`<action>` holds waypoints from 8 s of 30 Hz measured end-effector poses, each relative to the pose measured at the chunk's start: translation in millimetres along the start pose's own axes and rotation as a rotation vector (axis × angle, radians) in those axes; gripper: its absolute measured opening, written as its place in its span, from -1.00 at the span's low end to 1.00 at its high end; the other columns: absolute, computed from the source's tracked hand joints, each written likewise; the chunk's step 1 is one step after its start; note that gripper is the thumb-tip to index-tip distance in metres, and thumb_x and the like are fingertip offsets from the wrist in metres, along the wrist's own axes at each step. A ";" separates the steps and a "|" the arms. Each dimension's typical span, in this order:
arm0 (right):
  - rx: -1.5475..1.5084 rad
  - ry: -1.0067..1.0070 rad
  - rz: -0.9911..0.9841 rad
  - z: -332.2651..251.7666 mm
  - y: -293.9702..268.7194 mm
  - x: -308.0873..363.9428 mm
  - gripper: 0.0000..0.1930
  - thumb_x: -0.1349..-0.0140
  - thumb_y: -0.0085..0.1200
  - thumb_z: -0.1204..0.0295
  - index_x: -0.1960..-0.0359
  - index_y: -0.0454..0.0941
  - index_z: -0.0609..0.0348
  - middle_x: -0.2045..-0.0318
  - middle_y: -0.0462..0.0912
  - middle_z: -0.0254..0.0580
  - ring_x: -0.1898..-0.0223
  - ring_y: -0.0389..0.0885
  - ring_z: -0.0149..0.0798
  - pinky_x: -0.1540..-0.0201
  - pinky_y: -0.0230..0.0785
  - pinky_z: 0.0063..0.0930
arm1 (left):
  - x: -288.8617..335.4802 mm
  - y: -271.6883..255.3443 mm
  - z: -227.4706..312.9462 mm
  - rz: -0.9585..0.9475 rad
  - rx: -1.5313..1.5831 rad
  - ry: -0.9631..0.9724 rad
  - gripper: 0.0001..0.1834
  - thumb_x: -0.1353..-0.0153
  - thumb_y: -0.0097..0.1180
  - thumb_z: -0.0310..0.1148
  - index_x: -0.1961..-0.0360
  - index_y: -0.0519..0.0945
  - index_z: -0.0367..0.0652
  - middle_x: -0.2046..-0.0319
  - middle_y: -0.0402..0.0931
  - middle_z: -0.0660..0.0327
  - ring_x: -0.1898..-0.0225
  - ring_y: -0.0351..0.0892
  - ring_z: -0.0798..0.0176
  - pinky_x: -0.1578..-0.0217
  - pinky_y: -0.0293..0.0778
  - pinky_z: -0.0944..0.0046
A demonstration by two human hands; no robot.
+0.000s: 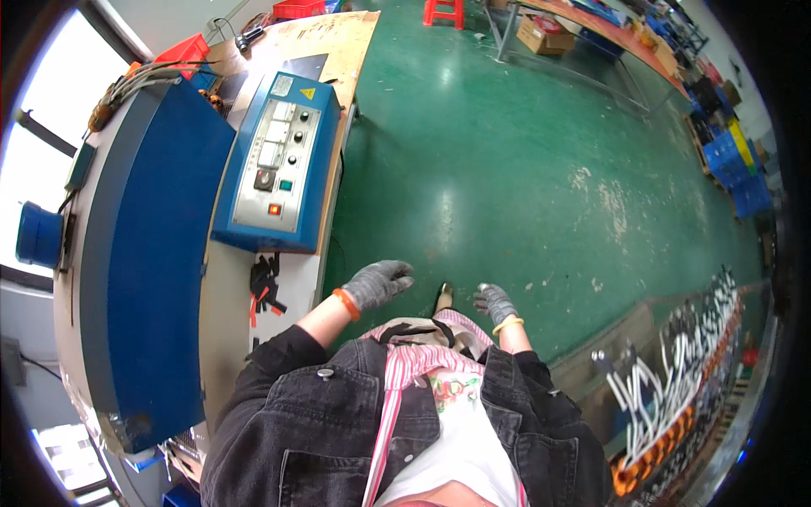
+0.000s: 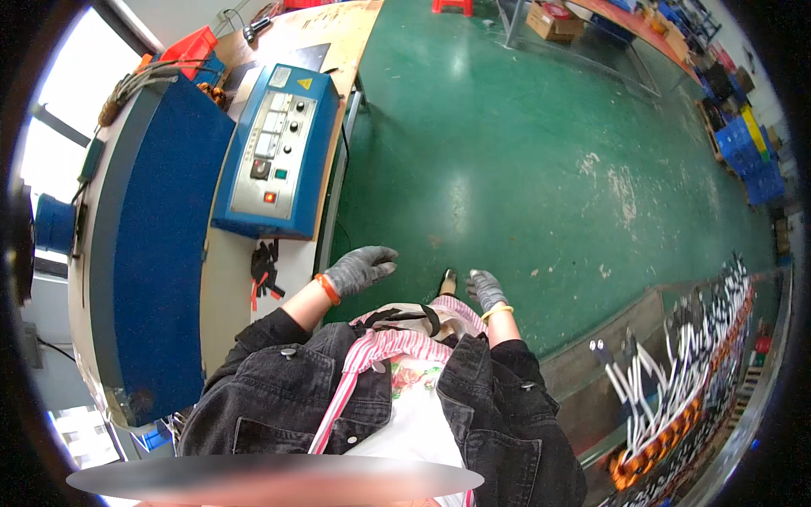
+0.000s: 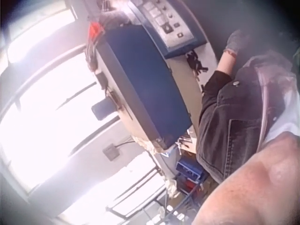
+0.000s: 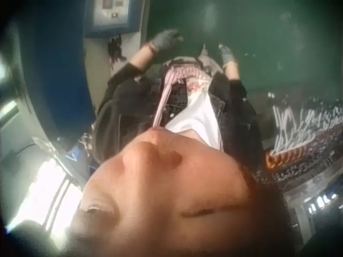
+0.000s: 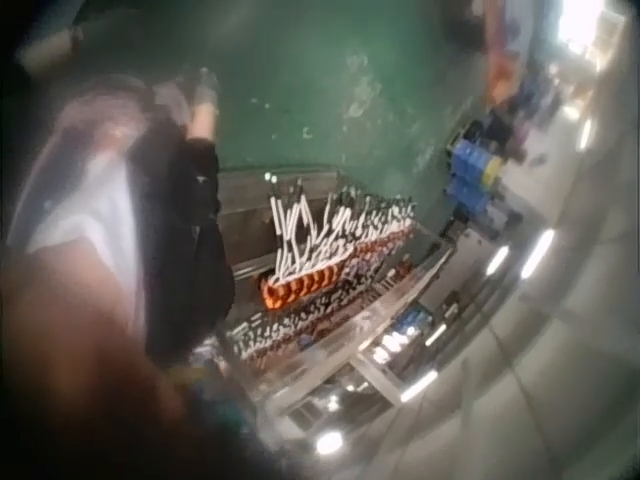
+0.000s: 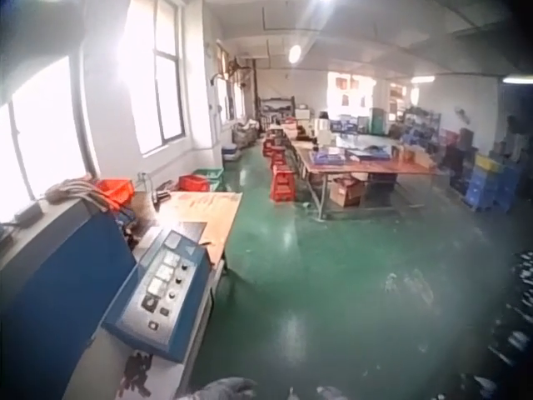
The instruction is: The person gathers wire coils by hand and places them onto a conveyor belt machine for processing.
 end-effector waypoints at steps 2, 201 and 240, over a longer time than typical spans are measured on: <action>0.011 -0.011 -0.027 -29.1 -4.4 -38.8 -0.64 -0.17 -0.04 0.15 0.09 0.38 0.09 0.30 0.56 -0.19 0.34 0.53 -0.26 0.29 0.40 -0.34 | -52.7 -17.1 6.2 -0.010 0.003 -0.021 -0.59 -0.14 0.05 -0.22 0.06 0.44 -0.27 0.16 0.50 0.03 0.10 0.49 0.15 0.08 0.37 0.28; 0.879 -0.429 -0.889 -842.9 771.8 -532.8 -0.20 -0.06 0.14 0.29 -0.24 -0.09 0.29 -0.07 0.32 0.09 -0.08 0.30 -0.10 -0.10 0.16 -0.36 | -591.3 -565.6 -259.1 0.833 -0.351 -0.341 -0.57 -0.12 -0.22 -0.34 -0.06 0.35 0.21 0.07 0.39 0.07 -0.02 0.33 0.05 -0.11 0.07 0.02; 0.792 -0.352 -1.262 -845.5 818.2 -507.0 -0.80 0.00 0.20 0.49 0.33 0.48 0.19 0.46 0.57 -0.25 0.33 0.54 -0.33 0.22 0.41 -0.50 | -566.1 -597.0 -257.1 0.920 -0.066 -0.560 -0.61 0.10 0.11 -0.36 0.15 0.50 -0.13 0.17 0.45 0.14 0.08 0.37 0.10 0.04 0.23 0.11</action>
Point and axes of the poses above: each hand's wrist, its own x-axis away from the middle knuckle, its own y-axis out of the palm, z = x × y, the point moved 7 cm from there along -x, towards the middle knuckle
